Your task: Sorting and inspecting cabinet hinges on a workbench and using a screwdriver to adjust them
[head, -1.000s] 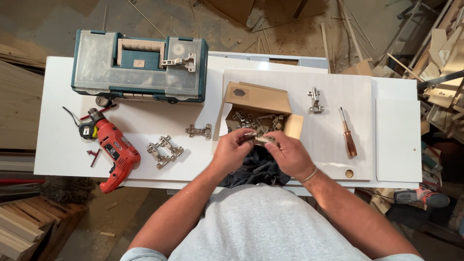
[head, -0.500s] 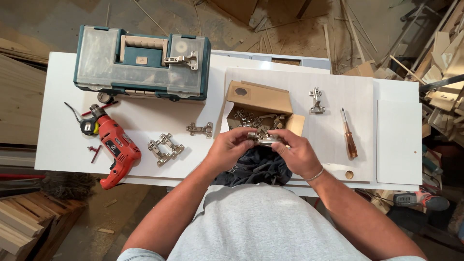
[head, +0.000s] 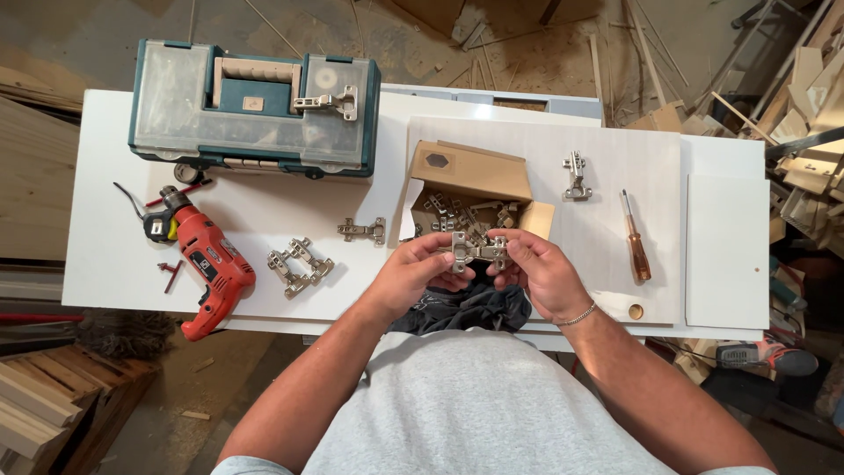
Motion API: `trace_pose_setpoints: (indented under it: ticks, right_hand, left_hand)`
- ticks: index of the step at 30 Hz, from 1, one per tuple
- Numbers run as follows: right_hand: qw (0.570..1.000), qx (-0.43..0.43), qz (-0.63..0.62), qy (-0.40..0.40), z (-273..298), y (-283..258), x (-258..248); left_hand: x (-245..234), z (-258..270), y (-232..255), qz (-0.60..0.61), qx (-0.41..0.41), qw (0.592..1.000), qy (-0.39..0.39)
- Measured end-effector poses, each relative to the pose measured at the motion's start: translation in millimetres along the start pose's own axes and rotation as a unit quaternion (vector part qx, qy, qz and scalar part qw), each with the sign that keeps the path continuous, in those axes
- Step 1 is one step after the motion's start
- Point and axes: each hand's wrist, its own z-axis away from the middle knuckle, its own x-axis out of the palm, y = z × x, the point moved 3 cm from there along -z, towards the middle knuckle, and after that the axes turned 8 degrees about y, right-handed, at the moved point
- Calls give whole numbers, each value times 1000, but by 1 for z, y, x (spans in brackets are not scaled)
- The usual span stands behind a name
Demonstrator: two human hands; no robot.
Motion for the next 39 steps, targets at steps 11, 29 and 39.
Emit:
trace_pose_setpoints:
  ticks: [11,29,39]
  right_hand:
    - [999,11,-30,-34,9,-12,7]
    - [996,12,84,16,21,-4,4]
    - [994,23,99,47,26,6,-15]
  left_hand:
    - [0,1,-2,18,-16,999,20]
    - [-85,-19,159,-175,231,862,416]
    - [-130,-25,187,-347,193,786,475]
